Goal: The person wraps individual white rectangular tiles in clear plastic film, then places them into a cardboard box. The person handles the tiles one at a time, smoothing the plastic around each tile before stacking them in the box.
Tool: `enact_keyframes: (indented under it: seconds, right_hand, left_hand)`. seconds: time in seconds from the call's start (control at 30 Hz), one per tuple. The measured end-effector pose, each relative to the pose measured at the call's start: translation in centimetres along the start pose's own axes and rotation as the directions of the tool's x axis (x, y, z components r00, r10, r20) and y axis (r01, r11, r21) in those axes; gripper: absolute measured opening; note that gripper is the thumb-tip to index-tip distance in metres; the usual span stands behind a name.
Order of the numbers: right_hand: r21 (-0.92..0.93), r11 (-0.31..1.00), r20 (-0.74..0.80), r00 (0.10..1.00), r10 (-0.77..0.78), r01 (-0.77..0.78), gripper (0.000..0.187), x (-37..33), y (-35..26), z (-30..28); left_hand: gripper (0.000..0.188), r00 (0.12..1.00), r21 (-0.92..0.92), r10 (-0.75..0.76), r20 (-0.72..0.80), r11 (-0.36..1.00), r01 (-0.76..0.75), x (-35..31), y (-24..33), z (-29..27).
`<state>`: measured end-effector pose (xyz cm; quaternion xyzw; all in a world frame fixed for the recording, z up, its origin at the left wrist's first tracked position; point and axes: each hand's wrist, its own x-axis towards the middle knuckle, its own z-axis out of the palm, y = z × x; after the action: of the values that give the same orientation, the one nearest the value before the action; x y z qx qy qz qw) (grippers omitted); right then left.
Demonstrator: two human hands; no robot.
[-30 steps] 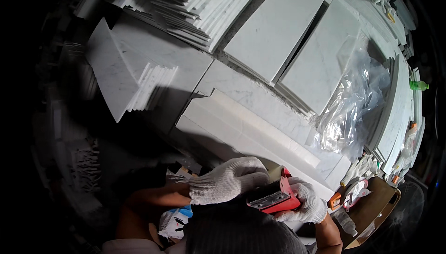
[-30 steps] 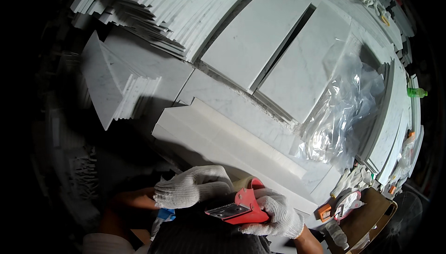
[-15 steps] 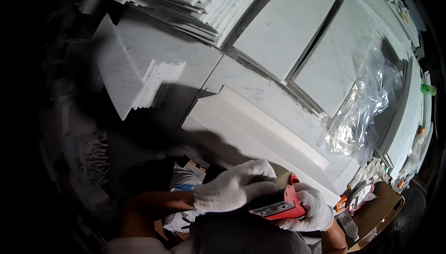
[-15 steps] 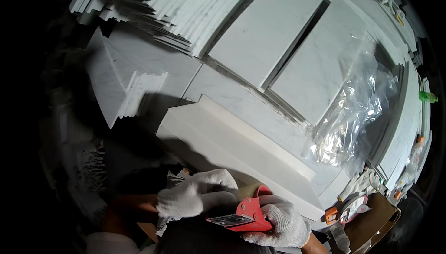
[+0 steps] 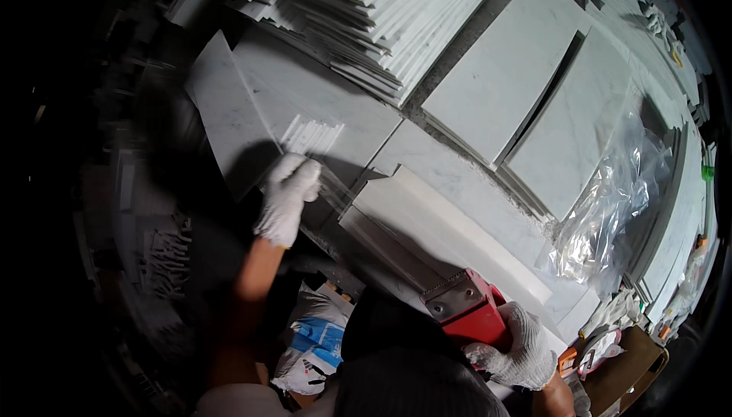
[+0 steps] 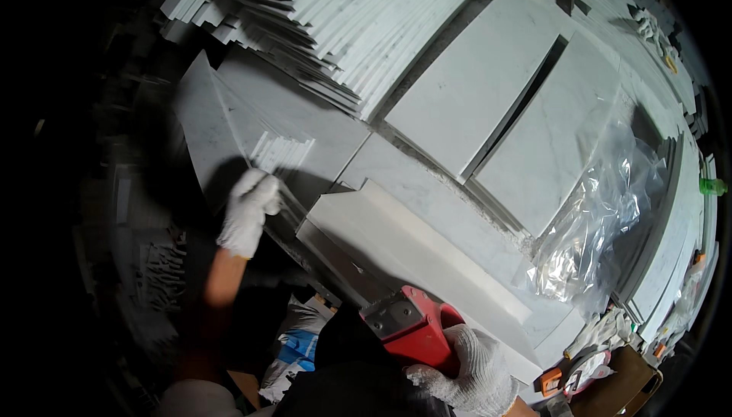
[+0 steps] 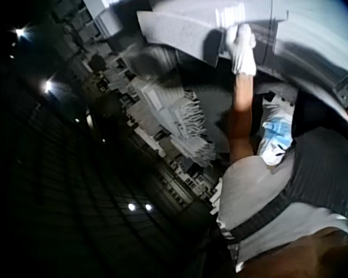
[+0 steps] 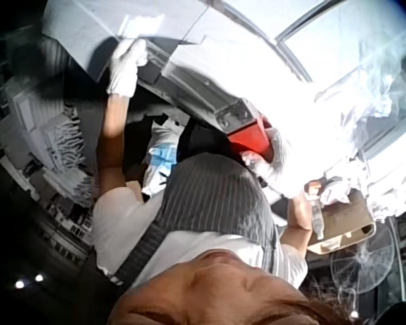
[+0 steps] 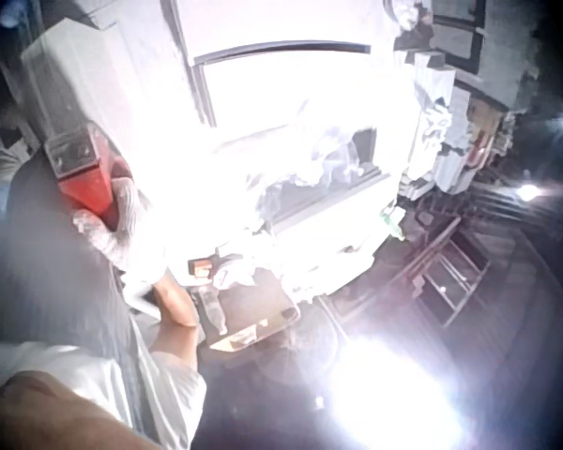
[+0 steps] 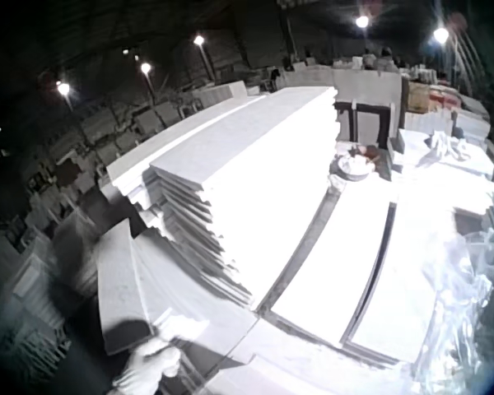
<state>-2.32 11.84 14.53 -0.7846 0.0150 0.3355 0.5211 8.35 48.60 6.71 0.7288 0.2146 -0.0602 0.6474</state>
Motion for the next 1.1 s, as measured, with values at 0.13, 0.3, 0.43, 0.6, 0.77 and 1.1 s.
enact_keyframes:
  seconds: [0.13, 0.3, 0.43, 0.6, 0.77, 1.1]
  right_hand:
    - [0.059, 0.996, 0.016, 0.997, 0.071, -0.072, 0.057, 0.1, -0.3, 0.5]
    - [-0.017, 0.996, -0.018, 0.996, -0.09, 0.089, 0.06, -0.2, 2.3, 0.9]
    - [0.016, 0.999, -0.003, 0.999, -0.052, 0.052, 0.058, 0.0, 2.0, 0.9]
    - [0.005, 0.999, -0.102, 0.994, -0.04, 0.041, 0.056, -0.4, 1.3, 1.7]
    - [0.023, 1.0, -0.09, 0.996, 0.019, -0.017, 0.059, -0.6, 1.3, 1.5]
    - [-0.139, 0.974, -0.042, 0.982, -0.184, 0.177, 0.058, -0.4, 1.1, -0.4]
  left_hand:
    - [0.012, 0.999, 0.296, -0.038, -0.023, 0.954, 0.043, 2.1, -5.7, 0.6]
    - [0.013, 0.944, 0.559, -0.164, 0.285, 0.829, -0.024, 2.3, -5.4, 2.3]
    - [0.03, 0.941, 0.692, 0.084, 0.328, 0.657, -0.3, 4.0, -10.3, 0.7]
    - [0.039, 0.969, 0.179, 0.076, 0.235, 0.977, -0.12, 1.5, -7.9, 2.5]
    - [0.049, 0.909, 0.319, -0.062, 0.412, 0.944, -0.081, -2.3, -6.5, -0.3]
    - [0.082, 0.228, 0.299, 0.218, 0.949, -0.393, -0.87, -1.7, 0.2, 5.4]
